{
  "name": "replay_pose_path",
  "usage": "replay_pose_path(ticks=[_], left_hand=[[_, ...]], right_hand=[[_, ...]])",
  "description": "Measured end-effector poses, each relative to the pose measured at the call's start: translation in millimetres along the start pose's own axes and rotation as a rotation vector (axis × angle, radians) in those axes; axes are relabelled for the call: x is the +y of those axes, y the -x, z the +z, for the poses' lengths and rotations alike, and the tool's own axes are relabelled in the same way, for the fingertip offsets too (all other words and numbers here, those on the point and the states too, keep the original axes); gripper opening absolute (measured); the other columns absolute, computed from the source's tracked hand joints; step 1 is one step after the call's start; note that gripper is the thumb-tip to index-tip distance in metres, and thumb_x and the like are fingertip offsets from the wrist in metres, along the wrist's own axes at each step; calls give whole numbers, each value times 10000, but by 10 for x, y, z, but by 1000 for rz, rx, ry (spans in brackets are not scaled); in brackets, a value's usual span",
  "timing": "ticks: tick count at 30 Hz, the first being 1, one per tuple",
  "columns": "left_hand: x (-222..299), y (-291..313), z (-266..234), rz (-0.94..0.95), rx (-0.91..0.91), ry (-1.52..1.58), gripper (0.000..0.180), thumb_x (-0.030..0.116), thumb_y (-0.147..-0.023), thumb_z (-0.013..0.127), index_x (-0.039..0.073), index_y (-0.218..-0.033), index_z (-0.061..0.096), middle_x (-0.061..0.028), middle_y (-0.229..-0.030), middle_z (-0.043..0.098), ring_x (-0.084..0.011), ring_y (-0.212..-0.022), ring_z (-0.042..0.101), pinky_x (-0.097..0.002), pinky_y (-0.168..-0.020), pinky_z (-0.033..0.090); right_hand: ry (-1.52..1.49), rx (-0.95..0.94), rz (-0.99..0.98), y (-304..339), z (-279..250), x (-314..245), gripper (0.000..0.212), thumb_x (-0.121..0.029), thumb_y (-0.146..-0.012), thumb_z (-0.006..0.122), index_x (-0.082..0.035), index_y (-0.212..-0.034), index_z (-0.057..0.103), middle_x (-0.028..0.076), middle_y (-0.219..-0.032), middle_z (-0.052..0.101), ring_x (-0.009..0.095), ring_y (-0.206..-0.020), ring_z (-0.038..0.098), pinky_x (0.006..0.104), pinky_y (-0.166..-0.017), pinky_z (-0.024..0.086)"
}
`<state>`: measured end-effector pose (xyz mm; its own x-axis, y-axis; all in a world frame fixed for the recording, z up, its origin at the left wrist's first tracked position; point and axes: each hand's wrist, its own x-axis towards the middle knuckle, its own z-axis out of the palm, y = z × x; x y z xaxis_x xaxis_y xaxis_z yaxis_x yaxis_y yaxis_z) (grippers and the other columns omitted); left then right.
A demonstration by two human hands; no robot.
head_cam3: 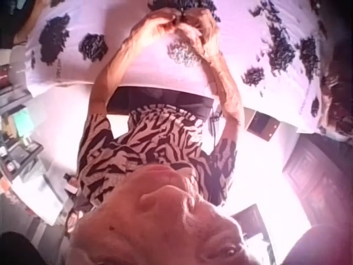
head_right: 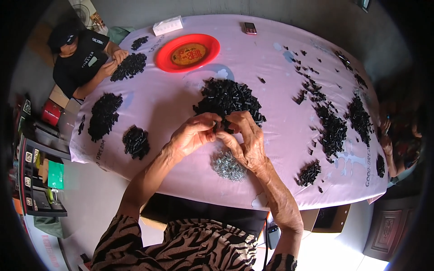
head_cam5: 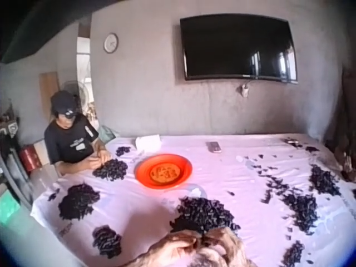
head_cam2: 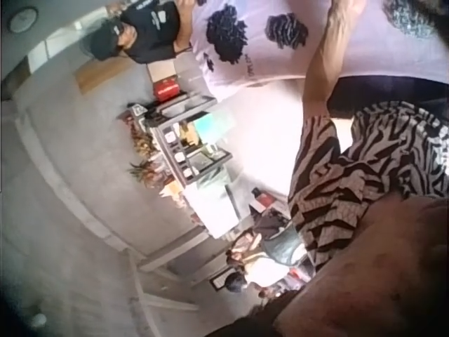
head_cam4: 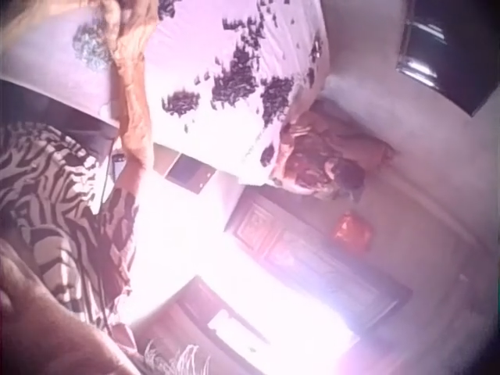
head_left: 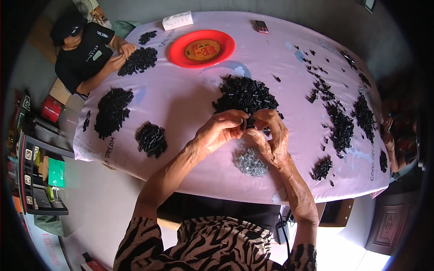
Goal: Assembling decorative hair clips by attaching small silver pieces to black metal clips at a table.
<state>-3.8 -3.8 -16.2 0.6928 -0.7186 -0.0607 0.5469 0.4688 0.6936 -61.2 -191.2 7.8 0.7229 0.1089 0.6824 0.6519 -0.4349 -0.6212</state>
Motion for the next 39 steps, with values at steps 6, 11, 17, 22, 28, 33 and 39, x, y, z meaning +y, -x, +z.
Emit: replay_pose_path(ticks=[6, 11, 17, 22, 28, 33, 39], left_hand=[[-1, -1, 81, -10, 57, -113, 232, 60, -858, 610, 27, -1088, 612, -62, -912, 635, -153, -808, 599, -271, -748, 495], [-81, -29, -16, 40, 53, -141, 300, 13, -828, 632, 38, -1125, 599, -30, -886, 604, -139, -840, 585, -289, -797, 494], [-106, -32, -19, 67, 88, -171, 286, 18, -835, 624, 37, -1120, 600, -41, -953, 637, -127, -863, 605, -284, -777, 508], [-102, -33, -43, 73, 97, -197, 279, 45, -855, 595, 37, -1134, 599, -35, -964, 627, -124, -867, 601, -268, -762, 499], [-42, -24, 18, 61, 171, -220, 257, 59, -864, 578, 27, -1117, 611, -23, -917, 608, -131, -858, 596, -271, -785, 495], [-112, -51, -44, 96, 155, -218, 241, 59, -872, 568, 12, -1105, 610, -66, -982, 627, -176, -893, 605, -324, -827, 502], [-110, -62, -61, 108, 103, -176, 222, 48, -884, 558, 11, -1095, 613, -83, -1026, 632, -180, -927, 610, -329, -838, 509]], right_hand=[[17, 41, 99, 5, 15, 63, 228, -141, -846, 678, 43, -939, 580, 133, -881, 575, 178, -616, 585, 290, -563, 475], [12, -3, 56, 17, 47, 31, 176, -102, -854, 655, 44, -920, 581, 130, -848, 571, 190, -597, 580, 302, -550, 474], [65, -34, -16, 42, 57, 62, 121, -68, -838, 657, 35, -867, 599, 134, -813, 588, 238, -662, 600, 320, -577, 488], [7, -70, 38, 25, 51, 25, 60, -39, -835, 628, 19, -854, 631, 134, -801, 610, 277, -706, 603, 355, -624, 504], [37, -53, -20, 44, 80, 99, 77, -51, -833, 637, 14, -873, 636, 119, -774, 608, 273, -693, 610, 352, -601, 508], [41, -39, -25, 47, 68, 99, 78, -54, -830, 643, 18, -858, 630, 117, -767, 602, 272, -683, 613, 354, -591, 509], [81, -53, -36, 51, 67, 120, 88, -63, -833, 642, 21, -847, 620, 128, -777, 602, 278, -670, 617, 356, -574, 508]])
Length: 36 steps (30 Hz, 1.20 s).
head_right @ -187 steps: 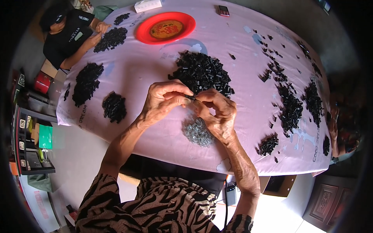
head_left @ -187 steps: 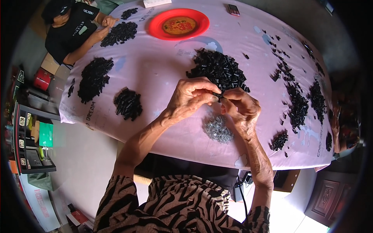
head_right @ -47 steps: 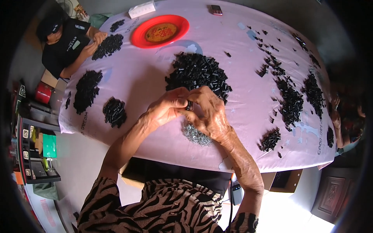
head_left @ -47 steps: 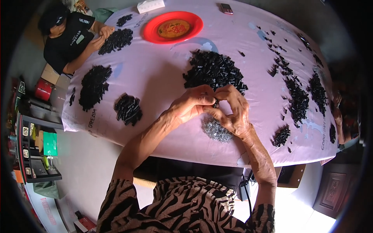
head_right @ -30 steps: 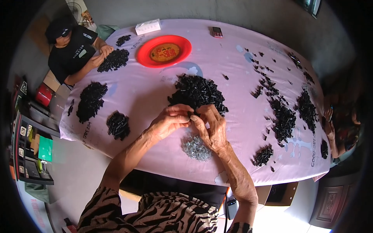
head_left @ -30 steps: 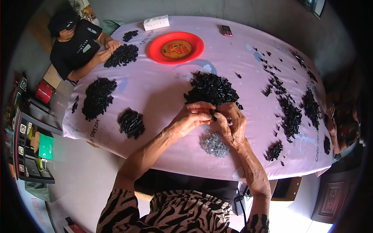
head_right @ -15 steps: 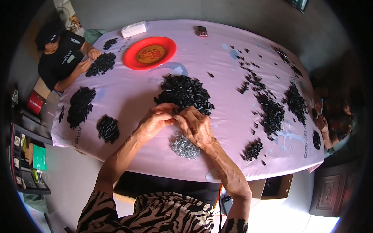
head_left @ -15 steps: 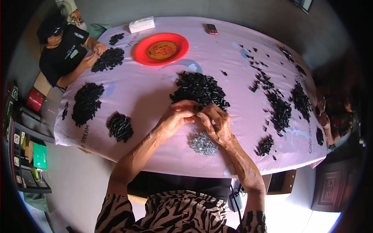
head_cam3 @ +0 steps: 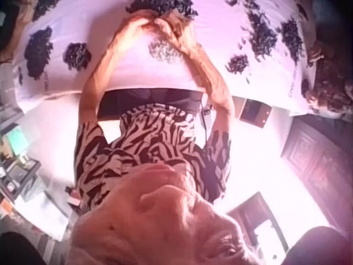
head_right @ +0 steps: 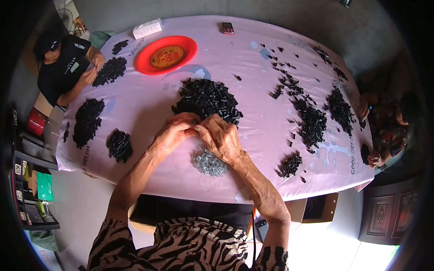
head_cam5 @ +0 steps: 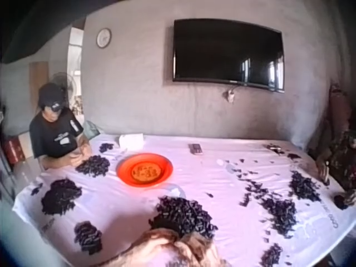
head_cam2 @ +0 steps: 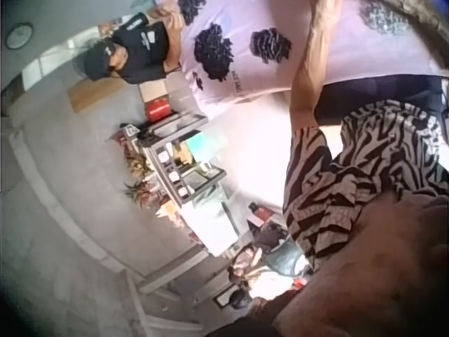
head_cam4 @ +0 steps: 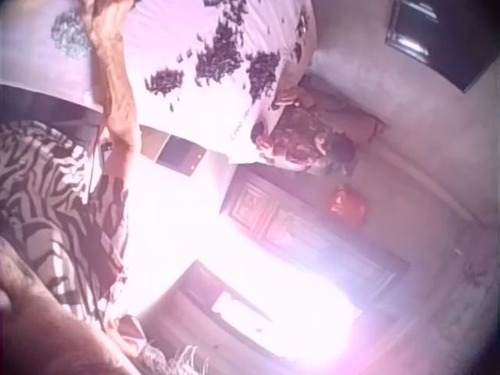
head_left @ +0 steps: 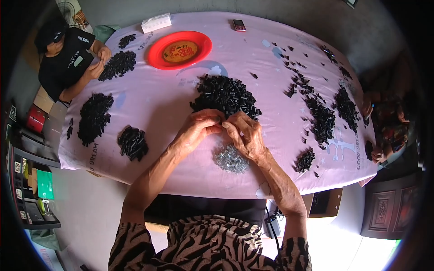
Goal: Assembling decorative hair clips by attaching small silver pieces to black metal clips at a table.
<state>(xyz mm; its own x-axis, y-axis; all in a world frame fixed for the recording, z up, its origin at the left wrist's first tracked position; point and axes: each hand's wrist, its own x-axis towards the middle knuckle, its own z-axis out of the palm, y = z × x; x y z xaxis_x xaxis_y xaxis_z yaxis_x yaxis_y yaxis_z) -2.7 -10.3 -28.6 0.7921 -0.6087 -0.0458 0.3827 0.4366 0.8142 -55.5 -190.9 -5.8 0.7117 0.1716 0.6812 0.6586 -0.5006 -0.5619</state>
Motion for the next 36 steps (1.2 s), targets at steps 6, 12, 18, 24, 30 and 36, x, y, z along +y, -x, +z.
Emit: replay_pose_path(ticks=[6, 12, 18, 24, 30, 36], left_hand=[[3, 11, -1, -61, 30, -2, 247, 35, -877, 580, 23, -1122, 606, -36, -940, 621, -146, -874, 613, -286, -789, 522], [4, 11, 6, -49, 22, 2, 276, 10, -870, 564, 21, -1144, 592, -19, -880, 604, -134, -849, 614, -278, -776, 527], [-5, 0, 5, -44, 43, -27, 286, -1, -870, 539, 6, -1154, 575, -45, -908, 623, -147, -860, 621, -298, -804, 528], [36, 21, 55, -62, 69, -78, 262, 10, -873, 544, 3, -1133, 577, -67, -937, 639, -157, -855, 629, -297, -793, 526], [8, 19, 18, -41, 76, -104, 237, 25, -866, 569, 13, -1103, 587, -73, -950, 640, -157, -842, 625, -282, -745, 513], [25, 58, -12, -94, 137, -200, 287, -6, -853, 550, 27, -1136, 581, -49, -963, 623, -142, -847, 601, -284, -768, 503]], right_hand=[[-2, -12, 5, 4, 1, 14, 85, -62, -829, 643, 11, -871, 636, 118, -779, 605, 271, -673, 618, 351, -575, 514], [-6, -31, 11, 7, 10, 5, 82, -59, -821, 647, 9, -867, 644, 99, -775, 613, 256, -688, 618, 346, -573, 520], [-5, -35, -42, -5, 20, 6, 82, -53, -806, 654, 1, -868, 657, 84, -761, 618, 251, -709, 619, 352, -570, 524], [19, -38, -60, 6, 26, 13, 95, -58, -801, 653, -6, -880, 663, 85, -760, 614, 250, -721, 617, 353, -568, 523], [17, -49, -55, 7, 18, 6, 99, -66, -802, 646, -18, -887, 669, 83, -752, 608, 249, -703, 611, 351, -563, 521], [19, -38, -118, 7, 53, 27, 100, -67, -809, 639, -11, -888, 664, 85, -763, 604, 248, -710, 616, 357, -564, 523]])
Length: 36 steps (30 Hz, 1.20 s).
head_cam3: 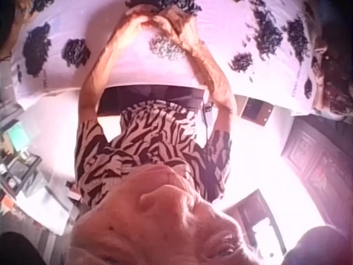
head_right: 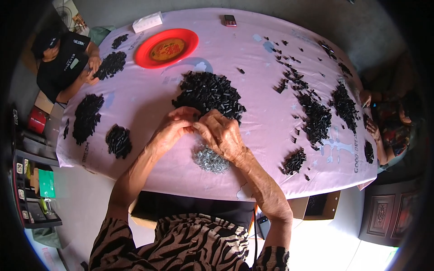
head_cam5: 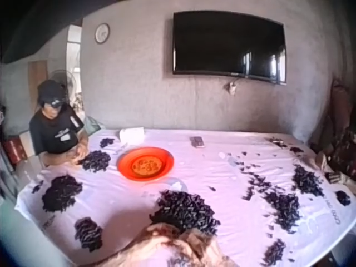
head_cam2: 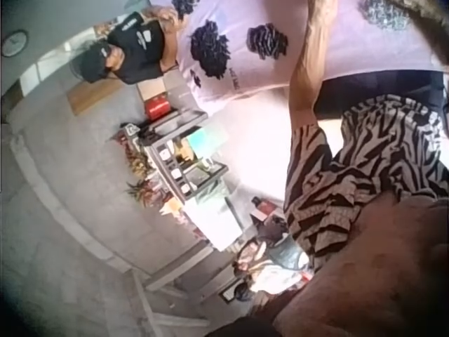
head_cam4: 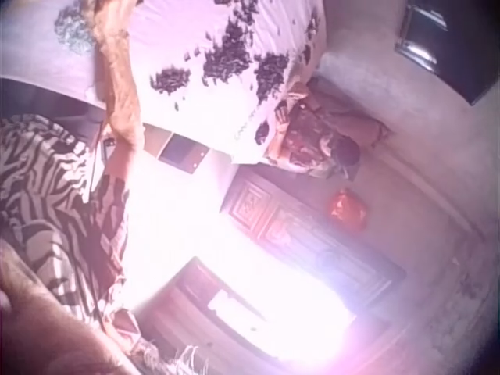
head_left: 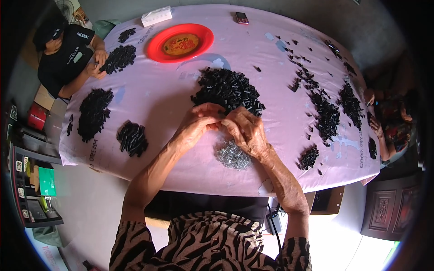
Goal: Assembling decorative hair clips by attaching small silver pieces to black metal clips at a table.
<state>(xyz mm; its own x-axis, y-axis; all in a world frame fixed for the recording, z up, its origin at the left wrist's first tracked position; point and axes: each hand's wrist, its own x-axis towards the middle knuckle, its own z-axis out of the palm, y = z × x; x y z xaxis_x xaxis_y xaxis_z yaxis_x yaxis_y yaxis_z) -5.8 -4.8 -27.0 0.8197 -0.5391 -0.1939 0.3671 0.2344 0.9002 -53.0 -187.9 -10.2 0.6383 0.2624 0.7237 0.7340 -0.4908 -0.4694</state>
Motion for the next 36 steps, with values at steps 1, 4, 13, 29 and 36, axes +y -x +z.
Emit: replay_pose_path(ticks=[1, 4, 13, 29, 36], left_hand=[[36, -2, -11, 21, -6, 9, 270, 7, -861, 555, 20, -1129, 580, -58, -932, 629, -143, -818, 604, -278, -747, 503], [289, -31, 24, 141, 47, 29, 229, 39, -870, 583, -3, -1094, 584, -94, -868, 640, -155, -758, 610, -263, -690, 501], [466, 1092, -497, 629, 664, -300, 232, -23, -799, 637, -11, -1030, 623, -60, -913, 638, -128, -825, 607, -248, -796, 478], [60, 1651, -1228, 692, 1012, -653, 254, -90, -767, 644, 11, -999, 630, -33, -907, 637, -71, -772, 571, -196, -707, 467], [154, 1518, -1218, 642, 982, -725, 236, -102, -780, 610, 4, -989, 636, -30, -905, 644, -73, -729, 550, -211, -686, 461]], right_hand=[[59, -31, -20, -14, -26, 23, 97, -71, -820, 634, -5, -885, 661, 100, -776, 605, 257, -709, 617, 362, -566, 522], [41, 17, 130, -11, -196, 41, 103, -70, -833, 624, 22, -875, 646, 134, -807, 620, 274, -687, 616, 359, -565, 514], [97, 218, 274, -78, -252, 39, 126, -78, -902, 578, 30, -861, 629, 96, -779, 606, 143, -570, 558, 263, -514, 447], [121, 173, 302, -22, -125, 122, 226, -187, -933, 559, 25, -904, 631, 79, -816, 602, 105, -568, 542, 241, -513, 459], [126, 216, 339, -57, -190, 85, 213, -163, -924, 571, 36, -866, 624, 67, -770, 592, 96, -556, 542, 230, -502, 445]])
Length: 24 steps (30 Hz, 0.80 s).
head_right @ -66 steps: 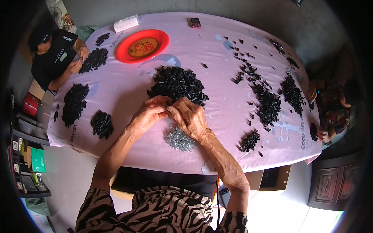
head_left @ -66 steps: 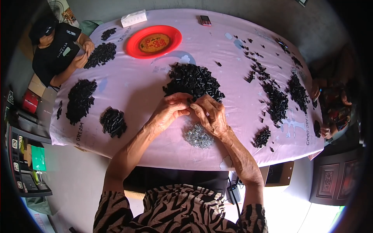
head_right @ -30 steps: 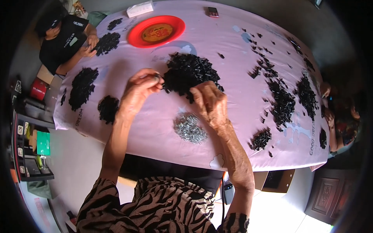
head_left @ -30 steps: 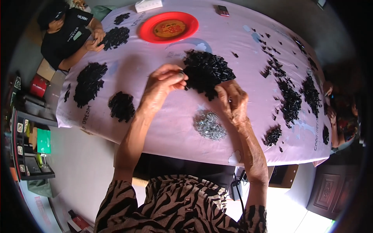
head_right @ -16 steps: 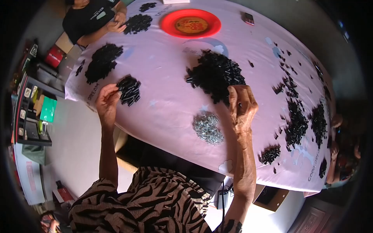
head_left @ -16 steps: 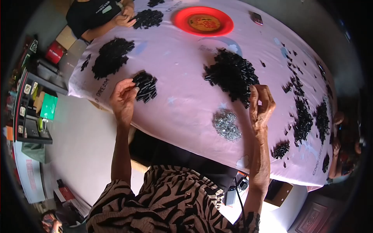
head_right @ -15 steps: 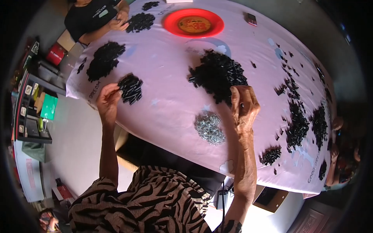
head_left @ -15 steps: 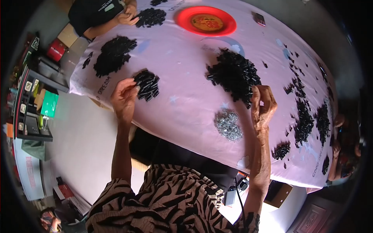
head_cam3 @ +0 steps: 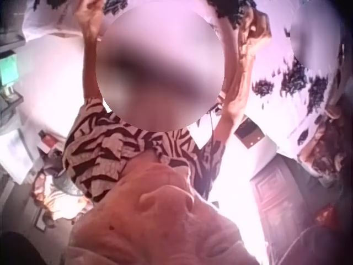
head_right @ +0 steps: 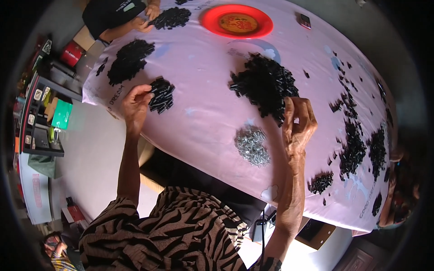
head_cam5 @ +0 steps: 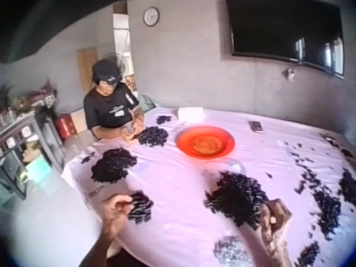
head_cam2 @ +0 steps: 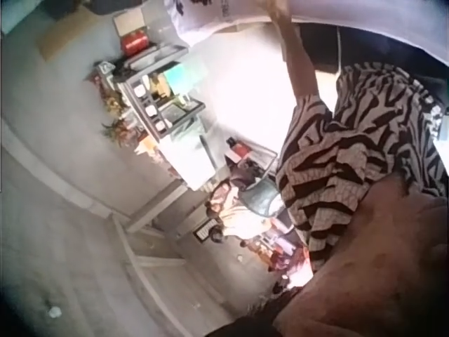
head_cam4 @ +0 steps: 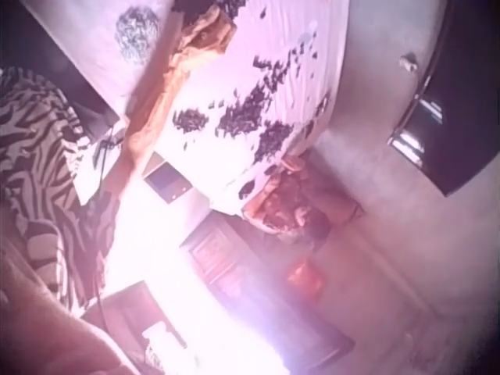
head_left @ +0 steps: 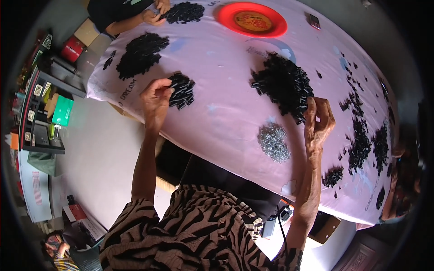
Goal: Assembling decorative hair clips by attaching small silver pieces to black metal clips at a table.
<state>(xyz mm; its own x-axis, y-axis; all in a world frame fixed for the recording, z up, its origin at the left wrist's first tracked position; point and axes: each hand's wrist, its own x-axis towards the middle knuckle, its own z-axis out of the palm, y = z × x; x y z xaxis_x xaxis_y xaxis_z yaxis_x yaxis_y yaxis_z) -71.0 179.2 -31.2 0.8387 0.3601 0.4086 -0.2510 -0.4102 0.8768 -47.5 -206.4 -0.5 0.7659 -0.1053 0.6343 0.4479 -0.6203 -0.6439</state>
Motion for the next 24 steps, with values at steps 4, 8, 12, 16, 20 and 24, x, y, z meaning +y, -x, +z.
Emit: replay_pose_path(ticks=[4, 8, 12, 16, 20, 24], left_hand=[[191, 15, 136, -37, 9, -45, 225, -87, -792, 611, 3, -996, 643, -26, -906, 646, -86, -733, 561, -217, -687, 464], [489, 18, 404, 43, -110, 1, 160, -36, -819, 618, 19, -964, 656, -30, -863, 641, -90, -735, 579, -230, -663, 475], [785, -7, 1151, 106, -543, 193, 108, -34, -817, 608, 10, -902, 657, -66, -817, 639, -127, -704, 597, -256, -626, 486], [987, -106, 1503, 194, -897, -128, 74, 8, -784, 622, -16, -847, 653, -97, -730, 657, -140, -665, 611, -287, -613, 487], [862, -103, 1860, 308, -932, -295, 100, 9, -710, 610, 2, -804, 645, -132, -721, 651, -265, -653, 633, -372, -604, 488], [935, 44, 2156, 389, -936, -228, 127, 6, -700, 555, 13, -801, 632, -162, -857, 615, -361, -838, 600, -463, -729, 480]], right_hand=[[11, 48, 39, -49, -38, 61, 250, -205, -925, 572, 25, -842, 626, 58, -740, 585, 96, -553, 551, 227, -503, 453], [-156, 154, 236, -69, -36, 88, 315, -264, -938, 557, 23, -838, 641, 57, -690, 603, 93, -539, 531, 238, -497, 432], [-444, 355, 366, -106, -276, 295, 386, -302, -952, 533, 36, -798, 638, 62, -684, 614, 96, -553, 545, 243, -500, 448], [-586, 453, 553, -80, -71, 540, 455, -377, -943, 522, 35, -790, 643, 67, -651, 599, 103, -528, 521, 252, -500, 431], [-569, 496, 622, -49, -6, 771, 446, -384, -934, 534, 5, -746, 649, 46, -635, 595, 96, -517, 499, 241, -487, 384], [-513, 514, 622, -14, -298, 891, 436, -381, -932, 539, -3, -745, 652, 38, -624, 590, 92, -513, 493, 239, -485, 379]])
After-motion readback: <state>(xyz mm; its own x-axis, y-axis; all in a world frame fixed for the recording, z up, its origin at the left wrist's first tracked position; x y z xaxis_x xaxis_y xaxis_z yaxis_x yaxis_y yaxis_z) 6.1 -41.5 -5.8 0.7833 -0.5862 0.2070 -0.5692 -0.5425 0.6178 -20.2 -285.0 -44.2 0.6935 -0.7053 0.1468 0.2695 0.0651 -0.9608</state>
